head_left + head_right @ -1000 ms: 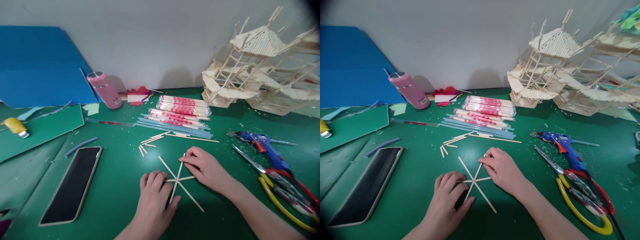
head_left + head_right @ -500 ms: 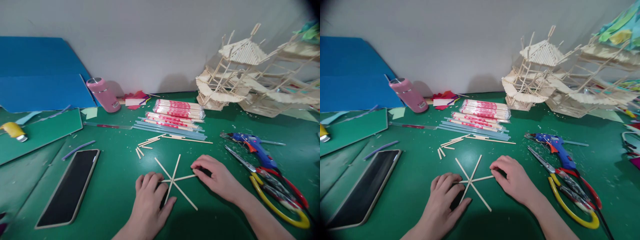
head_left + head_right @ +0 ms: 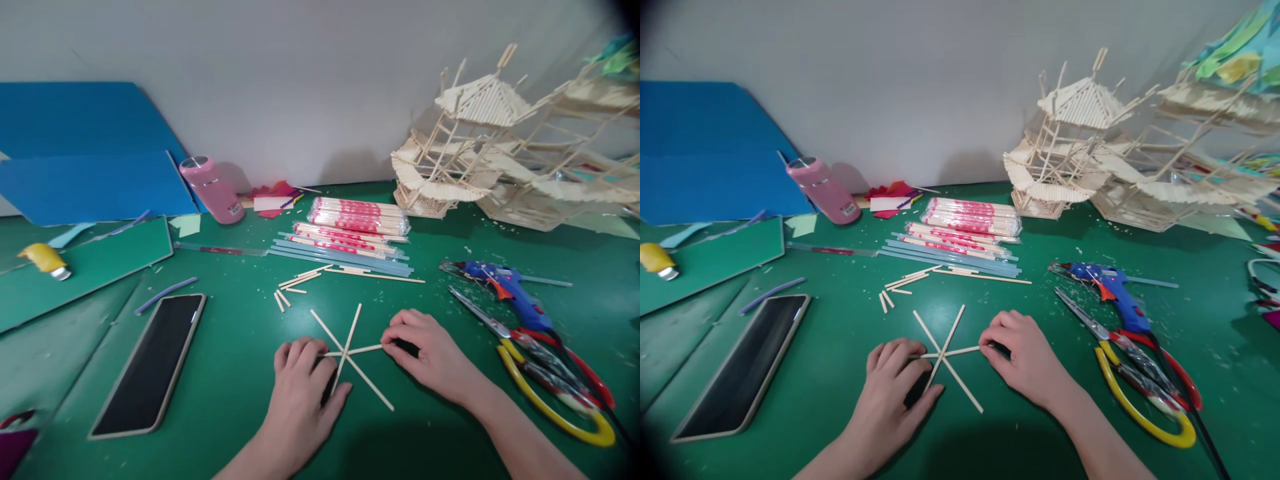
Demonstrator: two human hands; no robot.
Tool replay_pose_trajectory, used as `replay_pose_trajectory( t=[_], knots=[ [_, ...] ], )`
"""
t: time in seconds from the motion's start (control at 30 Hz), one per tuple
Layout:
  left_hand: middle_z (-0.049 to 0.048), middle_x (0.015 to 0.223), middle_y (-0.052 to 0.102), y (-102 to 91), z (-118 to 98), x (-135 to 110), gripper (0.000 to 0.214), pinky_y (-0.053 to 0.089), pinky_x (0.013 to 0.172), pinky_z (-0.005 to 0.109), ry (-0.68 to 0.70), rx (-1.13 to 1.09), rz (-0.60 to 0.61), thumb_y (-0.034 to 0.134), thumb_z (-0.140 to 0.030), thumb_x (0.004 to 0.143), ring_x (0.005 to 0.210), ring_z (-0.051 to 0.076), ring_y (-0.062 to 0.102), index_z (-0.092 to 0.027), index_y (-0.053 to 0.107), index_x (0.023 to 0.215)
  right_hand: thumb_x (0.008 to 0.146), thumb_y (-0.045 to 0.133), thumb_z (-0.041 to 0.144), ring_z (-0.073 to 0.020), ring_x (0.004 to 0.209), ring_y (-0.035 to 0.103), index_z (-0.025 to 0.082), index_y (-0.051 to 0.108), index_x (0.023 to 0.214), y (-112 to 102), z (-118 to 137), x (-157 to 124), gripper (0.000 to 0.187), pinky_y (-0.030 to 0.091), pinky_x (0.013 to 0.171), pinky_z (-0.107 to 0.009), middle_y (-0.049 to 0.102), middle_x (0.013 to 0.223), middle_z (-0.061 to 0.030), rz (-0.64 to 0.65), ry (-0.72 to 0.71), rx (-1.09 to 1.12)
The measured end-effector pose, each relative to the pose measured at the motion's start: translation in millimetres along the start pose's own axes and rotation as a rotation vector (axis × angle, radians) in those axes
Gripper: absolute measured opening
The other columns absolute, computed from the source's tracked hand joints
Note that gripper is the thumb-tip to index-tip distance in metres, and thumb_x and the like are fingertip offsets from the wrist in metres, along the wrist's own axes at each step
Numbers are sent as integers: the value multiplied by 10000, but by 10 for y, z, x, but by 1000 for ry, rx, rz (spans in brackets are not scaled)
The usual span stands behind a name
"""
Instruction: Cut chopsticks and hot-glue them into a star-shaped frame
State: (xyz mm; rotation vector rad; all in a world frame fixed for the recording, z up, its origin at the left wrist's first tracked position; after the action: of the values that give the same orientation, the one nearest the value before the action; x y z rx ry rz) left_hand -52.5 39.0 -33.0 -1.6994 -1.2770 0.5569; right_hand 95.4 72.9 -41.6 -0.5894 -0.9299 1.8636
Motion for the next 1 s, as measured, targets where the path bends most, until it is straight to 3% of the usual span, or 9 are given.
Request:
replay_pose_trajectory(
  t=[0.23, 0.4, 0.53, 0.7, 1.0],
  knots=[
    [60, 900, 547, -87, 21, 9, 92, 319, 796, 415, 3, -34, -55, 478, -226, 781, 865, 209, 476, -191, 554, 821, 799, 483, 234, -171, 798, 504, 240, 584, 840, -20, 17, -14, 109, 376, 694, -324, 547, 839, -27, -31, 9, 19],
    [56, 914, 554, -199, 134, 63, 139, 327, 801, 406, 20, 33, -21, 440, -170, 798, 889, 205, 476, -197, 558, 867, 800, 481, 224, -175, 787, 502, 227, 577, 847, -14, 198, 8, 107, 400, 674, -318, 540, 839, -42, -58, -23, 56],
    [52, 897, 560, -407, 275, 129, 173, 329, 786, 405, 57, 99, -16, 429, -145, 798, 892, 207, 470, -205, 571, 877, 802, 468, 203, -170, 748, 498, 228, 587, 825, 53, 315, 37, 124, 404, 636, -304, 535, 791, -36, -29, -73, 35],
    [45, 845, 565, -625, 434, 136, 159, 341, 750, 373, 36, 138, -27, 439, -164, 800, 858, 197, 477, -205, 592, 807, 816, 449, 216, -175, 754, 490, 230, 583, 847, 132, 288, 59, 138, 399, 639, -314, 524, 806, -40, 22, -75, 8],
    [38, 826, 550, -333, 264, 104, 163, 346, 766, 366, 69, 28, 129, 453, -158, 793, 838, 184, 464, -208, 599, 847, 805, 462, 195, -176, 752, 486, 227, 577, 842, 201, 285, 81, 125, 399, 632, -309, 524, 806, -42, 26, -96, -4]
  ],
)
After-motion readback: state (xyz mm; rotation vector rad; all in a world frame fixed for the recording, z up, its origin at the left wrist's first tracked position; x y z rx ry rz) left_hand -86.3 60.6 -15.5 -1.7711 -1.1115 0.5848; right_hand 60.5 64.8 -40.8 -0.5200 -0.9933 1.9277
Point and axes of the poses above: each hand's wrist, its own x-axis towards the middle knuckle, its own y-axis out of the palm, z = x × y, the point moved 9 cm from there along x, towards the middle knuckle
